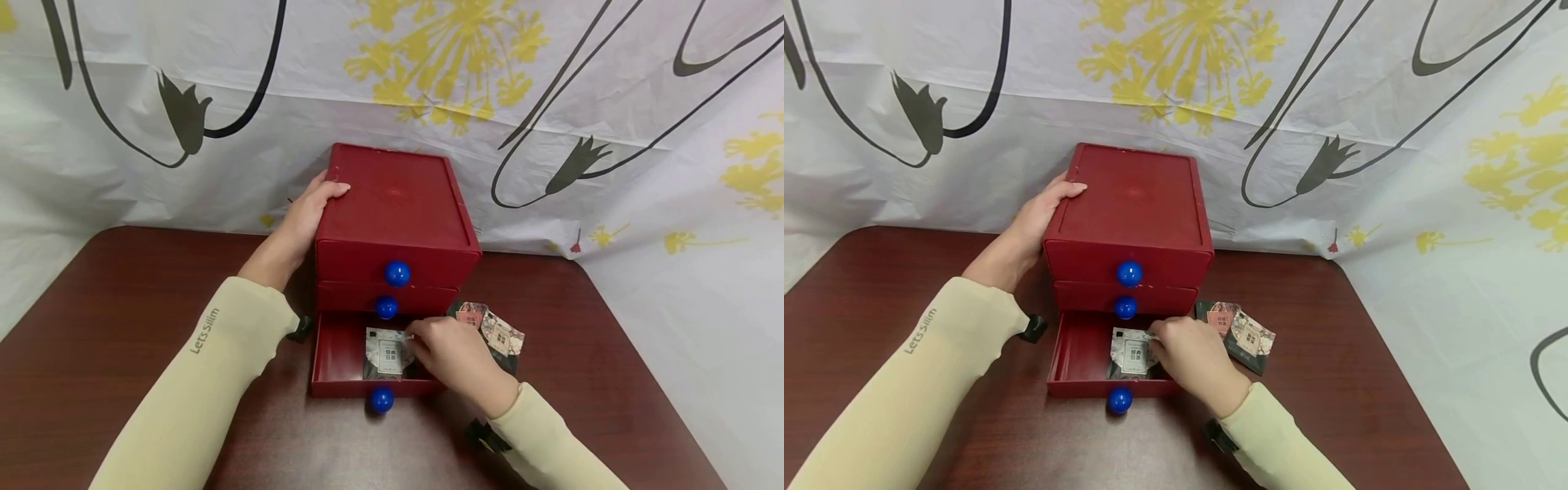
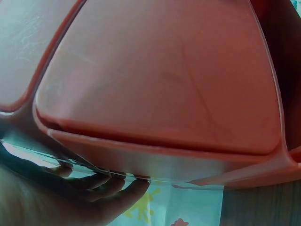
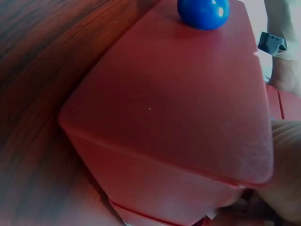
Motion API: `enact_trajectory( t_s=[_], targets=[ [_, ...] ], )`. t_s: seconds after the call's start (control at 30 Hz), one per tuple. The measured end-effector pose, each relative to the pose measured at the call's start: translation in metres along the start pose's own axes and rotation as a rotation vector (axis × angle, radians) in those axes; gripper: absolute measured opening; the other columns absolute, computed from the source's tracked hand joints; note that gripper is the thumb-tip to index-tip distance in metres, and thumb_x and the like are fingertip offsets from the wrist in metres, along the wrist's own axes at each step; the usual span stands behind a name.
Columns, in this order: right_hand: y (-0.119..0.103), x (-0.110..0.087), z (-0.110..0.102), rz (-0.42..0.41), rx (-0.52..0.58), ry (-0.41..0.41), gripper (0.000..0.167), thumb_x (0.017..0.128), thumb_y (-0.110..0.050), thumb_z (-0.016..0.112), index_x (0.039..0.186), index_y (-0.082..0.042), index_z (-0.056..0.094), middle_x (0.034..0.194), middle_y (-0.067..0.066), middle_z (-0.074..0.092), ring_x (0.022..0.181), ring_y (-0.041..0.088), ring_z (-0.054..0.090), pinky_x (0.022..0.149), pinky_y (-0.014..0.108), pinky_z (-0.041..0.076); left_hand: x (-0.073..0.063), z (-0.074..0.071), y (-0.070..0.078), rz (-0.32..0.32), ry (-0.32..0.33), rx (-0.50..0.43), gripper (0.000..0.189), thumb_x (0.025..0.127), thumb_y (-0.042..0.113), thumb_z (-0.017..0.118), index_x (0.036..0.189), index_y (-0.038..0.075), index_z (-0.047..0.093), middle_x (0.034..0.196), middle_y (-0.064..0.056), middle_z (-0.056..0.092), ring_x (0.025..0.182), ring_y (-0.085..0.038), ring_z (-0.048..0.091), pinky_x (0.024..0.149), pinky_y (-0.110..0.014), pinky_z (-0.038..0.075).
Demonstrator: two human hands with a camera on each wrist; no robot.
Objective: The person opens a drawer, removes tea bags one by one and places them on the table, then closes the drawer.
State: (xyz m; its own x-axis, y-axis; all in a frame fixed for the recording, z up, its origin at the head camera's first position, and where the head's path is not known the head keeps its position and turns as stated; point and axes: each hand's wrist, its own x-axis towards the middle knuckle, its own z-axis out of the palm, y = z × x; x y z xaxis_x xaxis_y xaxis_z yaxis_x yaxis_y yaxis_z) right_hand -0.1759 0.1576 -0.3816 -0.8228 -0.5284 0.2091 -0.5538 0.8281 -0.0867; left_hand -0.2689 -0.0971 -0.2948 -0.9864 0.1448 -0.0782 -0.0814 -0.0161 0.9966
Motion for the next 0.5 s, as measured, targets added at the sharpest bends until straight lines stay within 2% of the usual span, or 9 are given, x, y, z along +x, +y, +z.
enact_trajectory(
  t_s=[0.1, 0.3, 0.5],
  targets=[
    [-0.001, 0.002, 0.003, -0.016, -0.039, -0.019, 0.003, 0.088, -0.02, 0.077, 0.088, -0.02, 0.074, 0.075, -0.007, 0.07, 0.066, 0.015, 0.067, 0.05, 0.031, 0.048, 0.001, 0.001, 0.0, -0.001, 0.004, 0.005, 0.072, 0.1, 0.038, 0.042, 0.164, 0.031, 0.01, 0.162, -0.004, 0.031, 0.144, -0.024, 0.034, 0.122, -0.047, 0.025],
    [-0.002, 0.006, 0.008, -0.021, -0.142, -0.058, 0.019, 0.091, -0.018, 0.073, 0.074, -0.02, 0.065, 0.062, -0.002, 0.063, 0.054, 0.019, 0.06, 0.041, 0.034, 0.04, 0.0, 0.001, 0.0, -0.003, 0.003, 0.005, 0.072, 0.1, 0.039, 0.042, 0.164, 0.032, 0.009, 0.162, -0.004, 0.03, 0.144, -0.024, 0.034, 0.122, -0.047, 0.025],
    [-0.004, 0.01, 0.013, -0.083, -0.275, -0.022, 0.028, 0.087, -0.008, 0.071, 0.065, -0.02, 0.059, 0.055, 0.0, 0.057, 0.046, 0.019, 0.052, 0.037, 0.035, 0.037, 0.0, 0.0, 0.0, -0.009, 0.002, 0.004, 0.072, 0.1, 0.039, 0.042, 0.164, 0.032, 0.009, 0.162, -0.004, 0.03, 0.144, -0.024, 0.034, 0.122, -0.048, 0.026]
  ],
)
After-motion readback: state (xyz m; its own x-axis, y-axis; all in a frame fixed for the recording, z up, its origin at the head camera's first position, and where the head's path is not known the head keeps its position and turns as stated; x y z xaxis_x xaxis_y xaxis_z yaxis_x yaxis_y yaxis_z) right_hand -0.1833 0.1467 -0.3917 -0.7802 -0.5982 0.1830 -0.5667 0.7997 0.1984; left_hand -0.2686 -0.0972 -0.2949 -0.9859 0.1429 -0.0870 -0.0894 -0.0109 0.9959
